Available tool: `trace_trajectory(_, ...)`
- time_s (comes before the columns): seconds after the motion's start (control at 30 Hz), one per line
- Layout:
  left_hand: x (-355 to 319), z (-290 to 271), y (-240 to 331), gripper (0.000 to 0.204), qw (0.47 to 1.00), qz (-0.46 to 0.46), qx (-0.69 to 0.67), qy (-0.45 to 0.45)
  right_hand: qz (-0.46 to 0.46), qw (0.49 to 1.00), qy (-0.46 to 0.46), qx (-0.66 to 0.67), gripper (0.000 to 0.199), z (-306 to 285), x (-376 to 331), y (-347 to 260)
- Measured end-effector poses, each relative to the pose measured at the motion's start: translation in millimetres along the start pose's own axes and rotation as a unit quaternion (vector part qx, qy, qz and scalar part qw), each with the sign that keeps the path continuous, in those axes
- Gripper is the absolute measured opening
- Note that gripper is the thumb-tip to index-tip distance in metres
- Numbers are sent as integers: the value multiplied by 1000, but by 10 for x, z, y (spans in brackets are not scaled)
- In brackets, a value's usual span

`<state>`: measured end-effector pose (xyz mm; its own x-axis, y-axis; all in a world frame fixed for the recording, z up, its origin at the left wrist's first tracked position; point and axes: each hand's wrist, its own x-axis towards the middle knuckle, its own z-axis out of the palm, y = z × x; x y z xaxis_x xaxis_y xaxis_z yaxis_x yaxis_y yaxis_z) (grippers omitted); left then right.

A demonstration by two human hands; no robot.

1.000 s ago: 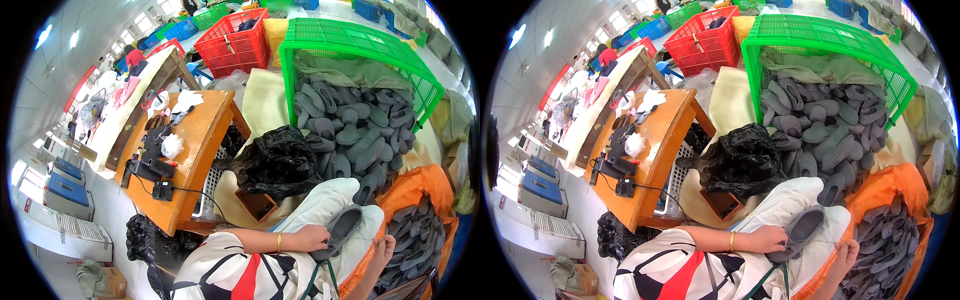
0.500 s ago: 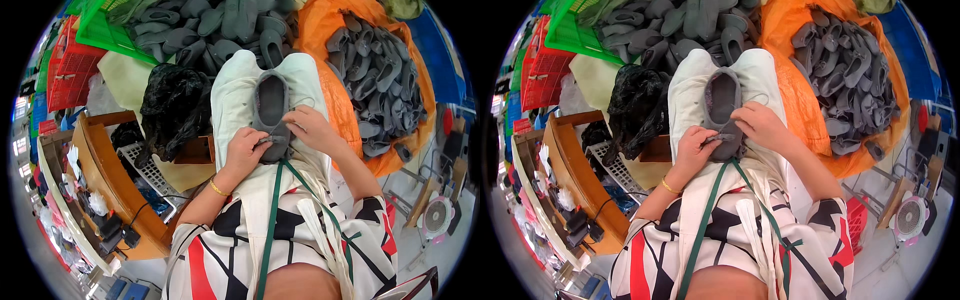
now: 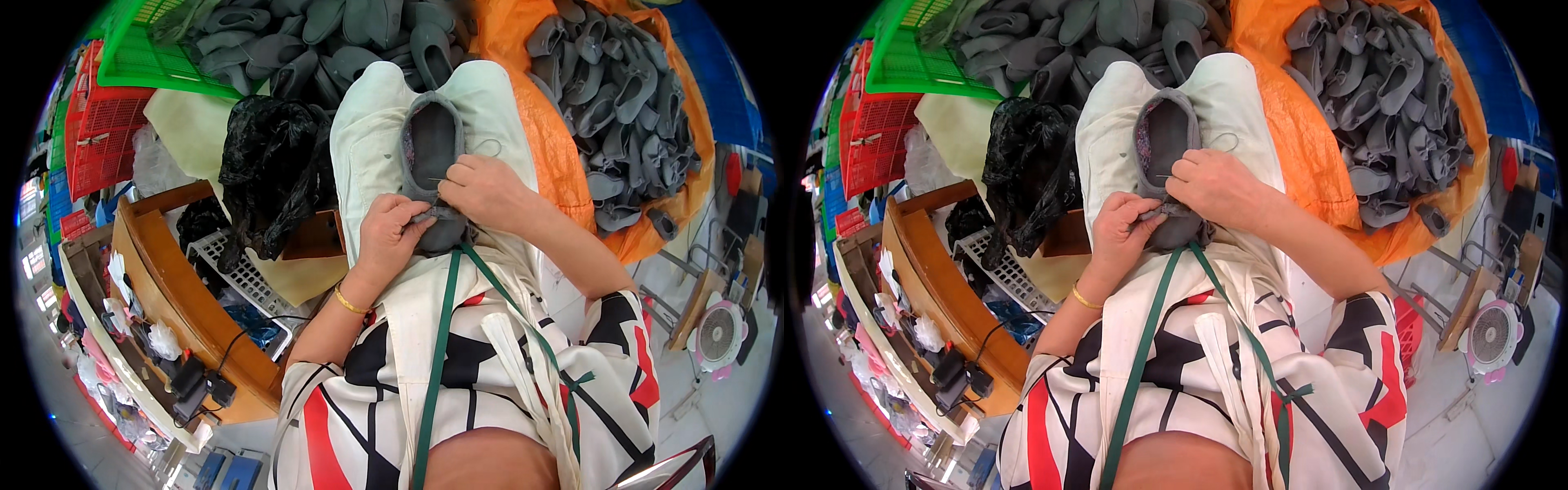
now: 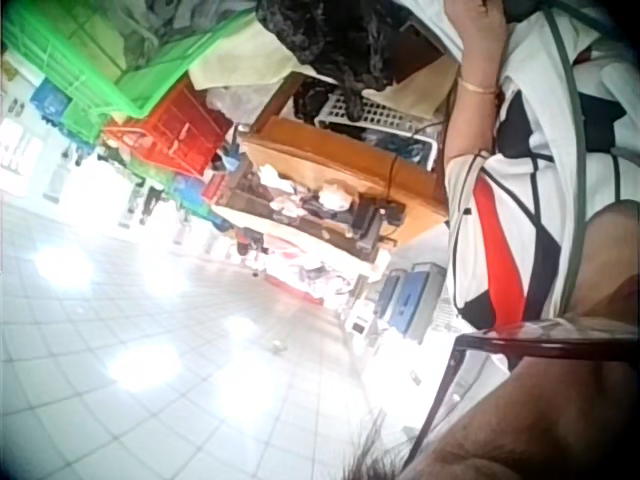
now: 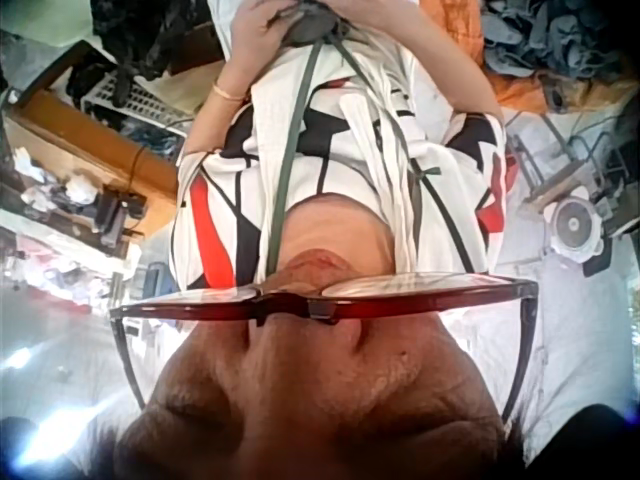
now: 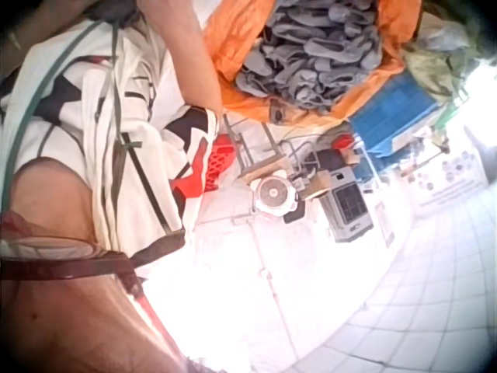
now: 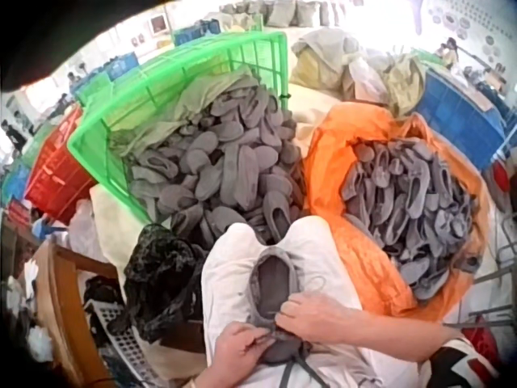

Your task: The person sits in a workshop and sews grey fabric slippers by hand using a needle and thread. They pull the thread through the slipper opening, tie knots, and handle a black plastic bag containing additional materials. The person works on multiple slippers sequentially, placing finished items aside.

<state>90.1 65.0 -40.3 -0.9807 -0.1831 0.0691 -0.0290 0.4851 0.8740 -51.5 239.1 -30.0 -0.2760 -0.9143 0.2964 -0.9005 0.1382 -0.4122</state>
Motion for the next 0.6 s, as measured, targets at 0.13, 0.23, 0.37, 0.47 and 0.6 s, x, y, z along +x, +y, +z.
trace_trajectory(0.13, 4, -1, 29, 24, 1000, -18, -1, -6, -4, 999, 16, -30, 14, -67, 23, -15)
trace_trajectory(0.23, 46, 1, 33, 22, 1000, -11, 3, -20, 9, 997, 40, -63, 8, -22, 67, -14)
trace_trajectory(0.37, 99, 37, 47, 22, 1000, -6, -3, -23, 63, 995, 61, -40, 10, 95, 100, 76)
trace_trajectory(0.47, 98, 46, 33, 20, 1000, -11, -6, -27, 102, 992, 74, -27, 13, 205, 184, 76)
trace_trajectory(0.6, 56, -17, -92, 10, 998, 14, 35, -45, 79, 989, 103, -77, 16, 301, 467, 37)
